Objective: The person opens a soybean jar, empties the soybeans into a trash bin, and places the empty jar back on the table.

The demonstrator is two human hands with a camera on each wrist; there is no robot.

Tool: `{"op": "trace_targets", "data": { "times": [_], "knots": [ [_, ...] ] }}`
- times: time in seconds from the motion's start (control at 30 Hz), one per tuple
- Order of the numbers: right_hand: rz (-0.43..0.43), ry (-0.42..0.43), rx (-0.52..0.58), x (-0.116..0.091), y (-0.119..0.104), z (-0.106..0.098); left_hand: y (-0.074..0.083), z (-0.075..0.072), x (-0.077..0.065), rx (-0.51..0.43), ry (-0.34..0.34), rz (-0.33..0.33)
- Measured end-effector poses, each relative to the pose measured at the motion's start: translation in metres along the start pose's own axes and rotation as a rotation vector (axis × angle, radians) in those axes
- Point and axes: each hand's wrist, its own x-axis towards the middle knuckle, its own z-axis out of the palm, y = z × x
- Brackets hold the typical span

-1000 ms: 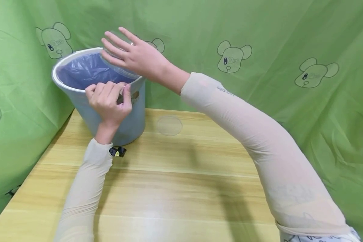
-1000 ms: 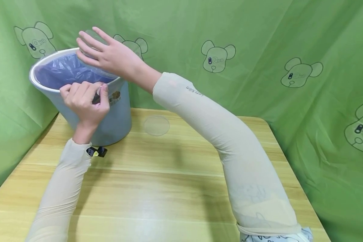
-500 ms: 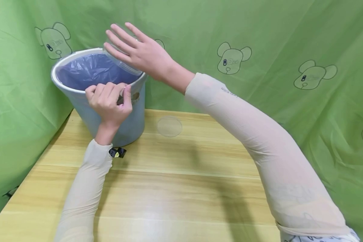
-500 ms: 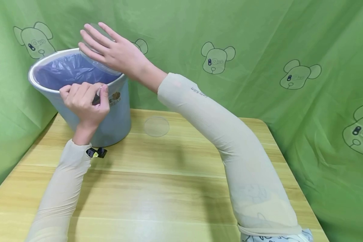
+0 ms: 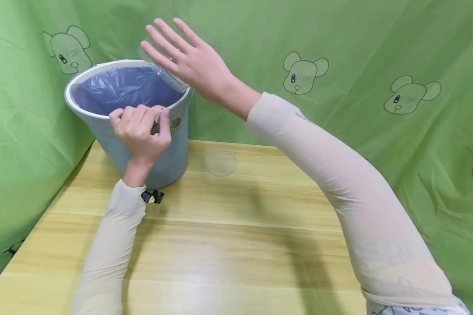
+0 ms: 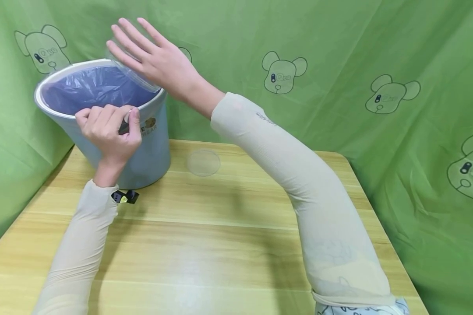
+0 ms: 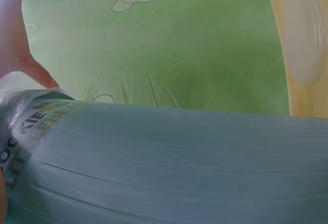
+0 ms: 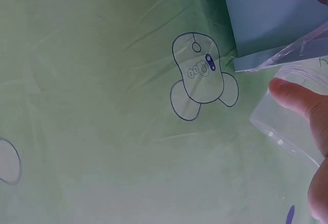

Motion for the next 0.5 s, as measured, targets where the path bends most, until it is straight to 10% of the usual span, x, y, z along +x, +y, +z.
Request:
{"op": "trace_targets", "data": {
  "times": [0.5],
  "knots": [
    [0.48,0.125,0.405,-0.055,0.005,0.025,-0.011,-0.004,0.0,-0.017,0.014,-0.039]
  ]
}}
